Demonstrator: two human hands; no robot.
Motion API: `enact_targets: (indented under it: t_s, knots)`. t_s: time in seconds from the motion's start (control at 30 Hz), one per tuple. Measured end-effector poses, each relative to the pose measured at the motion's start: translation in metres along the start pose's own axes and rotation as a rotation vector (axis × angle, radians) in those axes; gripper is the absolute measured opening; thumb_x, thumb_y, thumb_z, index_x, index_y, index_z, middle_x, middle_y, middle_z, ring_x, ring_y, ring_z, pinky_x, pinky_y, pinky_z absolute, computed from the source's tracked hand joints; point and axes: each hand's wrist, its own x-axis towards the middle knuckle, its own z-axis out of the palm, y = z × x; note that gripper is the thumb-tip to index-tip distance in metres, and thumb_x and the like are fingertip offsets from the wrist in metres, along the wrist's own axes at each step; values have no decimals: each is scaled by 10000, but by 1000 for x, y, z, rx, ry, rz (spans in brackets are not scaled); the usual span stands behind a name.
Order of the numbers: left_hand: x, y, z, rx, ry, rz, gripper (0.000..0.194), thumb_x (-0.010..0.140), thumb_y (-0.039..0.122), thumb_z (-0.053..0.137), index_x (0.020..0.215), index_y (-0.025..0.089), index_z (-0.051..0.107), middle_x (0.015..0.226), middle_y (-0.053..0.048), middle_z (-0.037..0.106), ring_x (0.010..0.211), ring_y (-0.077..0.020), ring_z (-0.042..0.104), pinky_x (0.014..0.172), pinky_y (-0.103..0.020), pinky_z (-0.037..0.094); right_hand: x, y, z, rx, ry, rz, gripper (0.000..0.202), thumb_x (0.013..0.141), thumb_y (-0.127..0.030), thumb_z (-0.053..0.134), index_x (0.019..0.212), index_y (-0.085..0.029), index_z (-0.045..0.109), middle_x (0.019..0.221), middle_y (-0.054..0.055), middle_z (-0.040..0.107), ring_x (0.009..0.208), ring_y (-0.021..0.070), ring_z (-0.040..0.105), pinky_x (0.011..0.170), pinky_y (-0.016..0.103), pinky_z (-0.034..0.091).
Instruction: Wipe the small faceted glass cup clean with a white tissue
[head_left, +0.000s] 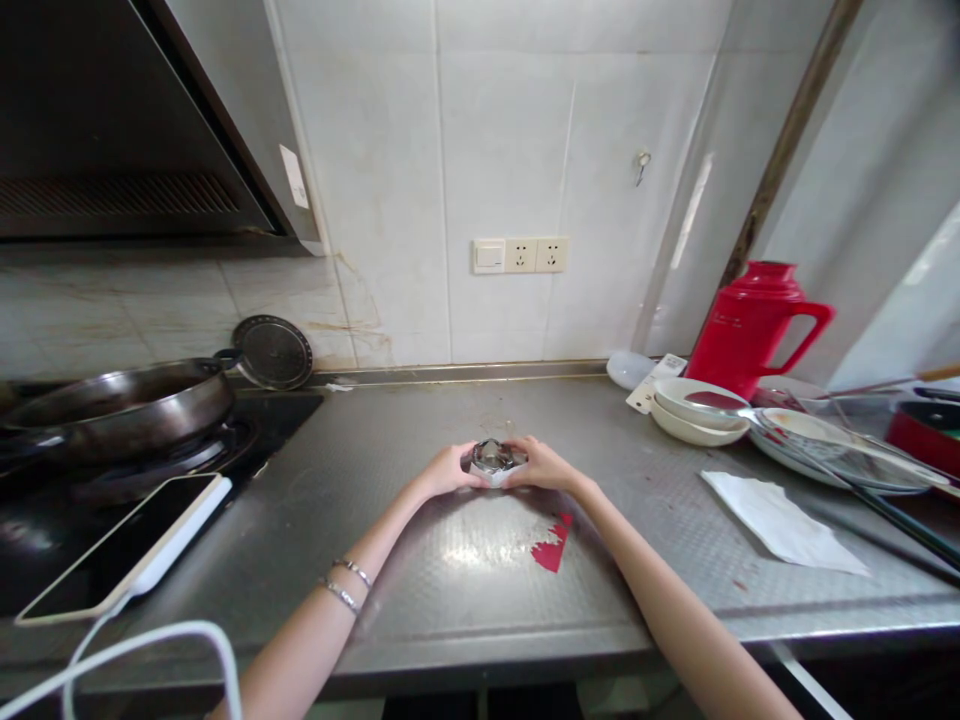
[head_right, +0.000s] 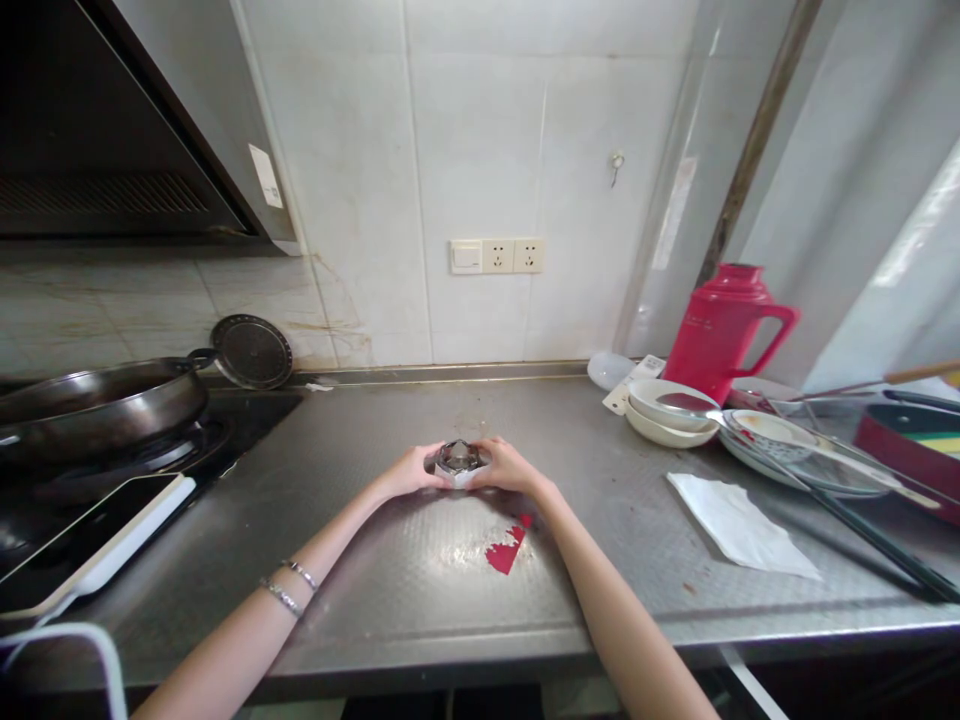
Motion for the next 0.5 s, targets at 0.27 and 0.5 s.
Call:
enact_targets:
  t_s: [0.27, 0.5]
  knots:
    - [-4, 8, -1, 88, -4, 29, 714, 570, 366, 806, 1226, 205, 576, 1186, -85, 653, 1066, -284, 608, 932, -375, 451, -4, 10, -17, -79, -26, 29, 608, 502, -438, 834, 1018, -166, 664, 987, 87, 646, 930, 258, 580, 793, 343, 453]
    - [-4, 7, -1, 156, 62, -82, 1064, 451, 449, 859, 1368, 117, 435, 1439, -217, 405, 1326, -374, 384, 1111, -460, 289, -7, 1, -36, 129, -200, -5, 282, 715, -431, 662, 657, -156, 690, 588, -10, 615, 583, 142, 528, 563, 244, 370]
